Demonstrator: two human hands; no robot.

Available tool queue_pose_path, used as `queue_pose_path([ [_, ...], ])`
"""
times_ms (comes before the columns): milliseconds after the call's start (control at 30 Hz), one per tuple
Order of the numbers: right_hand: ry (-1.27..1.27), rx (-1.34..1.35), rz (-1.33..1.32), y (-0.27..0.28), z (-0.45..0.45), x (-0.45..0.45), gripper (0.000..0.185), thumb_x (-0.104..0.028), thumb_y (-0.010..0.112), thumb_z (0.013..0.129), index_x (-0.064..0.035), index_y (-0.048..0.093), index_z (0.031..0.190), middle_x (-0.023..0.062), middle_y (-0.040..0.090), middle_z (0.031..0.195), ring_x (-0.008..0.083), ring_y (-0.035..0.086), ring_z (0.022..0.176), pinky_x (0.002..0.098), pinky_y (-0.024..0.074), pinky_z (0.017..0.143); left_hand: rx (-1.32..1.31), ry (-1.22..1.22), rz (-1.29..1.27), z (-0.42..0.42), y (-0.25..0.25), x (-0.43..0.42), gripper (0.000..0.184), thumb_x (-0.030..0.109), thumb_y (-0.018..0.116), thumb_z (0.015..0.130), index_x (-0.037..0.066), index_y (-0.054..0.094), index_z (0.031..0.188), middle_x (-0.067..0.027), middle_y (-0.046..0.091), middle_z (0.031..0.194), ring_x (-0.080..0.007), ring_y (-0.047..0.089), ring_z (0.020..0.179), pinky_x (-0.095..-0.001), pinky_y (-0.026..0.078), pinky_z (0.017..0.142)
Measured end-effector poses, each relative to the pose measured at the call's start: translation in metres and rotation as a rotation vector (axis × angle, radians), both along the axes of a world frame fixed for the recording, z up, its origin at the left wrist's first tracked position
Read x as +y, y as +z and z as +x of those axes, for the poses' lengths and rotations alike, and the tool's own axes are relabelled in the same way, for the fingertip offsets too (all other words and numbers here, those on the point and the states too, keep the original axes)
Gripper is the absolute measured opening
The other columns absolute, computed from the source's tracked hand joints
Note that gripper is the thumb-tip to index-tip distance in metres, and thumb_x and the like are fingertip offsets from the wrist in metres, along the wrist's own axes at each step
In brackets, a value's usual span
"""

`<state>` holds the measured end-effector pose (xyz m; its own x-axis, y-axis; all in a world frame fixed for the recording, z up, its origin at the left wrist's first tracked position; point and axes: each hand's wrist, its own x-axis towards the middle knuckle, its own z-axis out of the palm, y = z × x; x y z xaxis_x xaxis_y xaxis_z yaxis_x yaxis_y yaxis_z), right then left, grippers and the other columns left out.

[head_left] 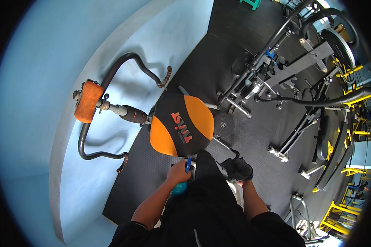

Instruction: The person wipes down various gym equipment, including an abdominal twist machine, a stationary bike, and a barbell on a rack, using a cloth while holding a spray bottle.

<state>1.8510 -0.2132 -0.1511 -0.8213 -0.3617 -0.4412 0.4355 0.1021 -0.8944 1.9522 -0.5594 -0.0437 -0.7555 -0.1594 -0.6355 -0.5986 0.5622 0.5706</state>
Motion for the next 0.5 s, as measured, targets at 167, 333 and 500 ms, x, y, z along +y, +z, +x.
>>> queue_pose_path([
  [167,0.055,0.272,0.216,-0.054,-0.041,-0.025,0.012,-0.01,0.062,0.078,-0.0077,0.059,0.089,0.0055,0.055,0.084,0.0227,0.056,0.086,0.0307,0.0457,0.076,0.134,0.225,-0.132,0.012,-0.009,-0.006,0.044,0.024,0.064,0.074,0.004,0.055,0.113,-0.0228,0.061,0.106,-0.0412,0.06,0.1,-0.0495,0.047,0.087],
  [333,-0.067,-0.513,-0.669,-0.074,-0.083,-0.062,0.009,-0.015,0.061,0.079,-0.0093,0.057,0.085,0.003,0.054,0.081,0.0202,0.055,0.079,0.0334,0.0473,0.071,-0.136,0.317,-0.146,0.011,-0.015,-0.026,0.043,0.02,0.066,0.073,0.003,0.054,0.11,-0.0228,0.059,0.102,-0.0419,0.058,0.1,-0.0493,0.046,0.087],
  [500,-0.291,-0.696,-0.622,-0.091,-0.099,-0.065,0.023,-0.022,0.065,0.083,-0.0091,0.062,0.102,0.006,0.062,0.099,0.0223,0.059,0.094,0.0367,0.0494,0.084,-0.085,0.313,-0.046,-0.005,-0.035,-0.025,0.05,0.017,0.063,0.073,0.002,0.051,0.118,-0.0231,0.056,0.107,-0.043,0.055,0.102,-0.0494,0.044,0.088],
])
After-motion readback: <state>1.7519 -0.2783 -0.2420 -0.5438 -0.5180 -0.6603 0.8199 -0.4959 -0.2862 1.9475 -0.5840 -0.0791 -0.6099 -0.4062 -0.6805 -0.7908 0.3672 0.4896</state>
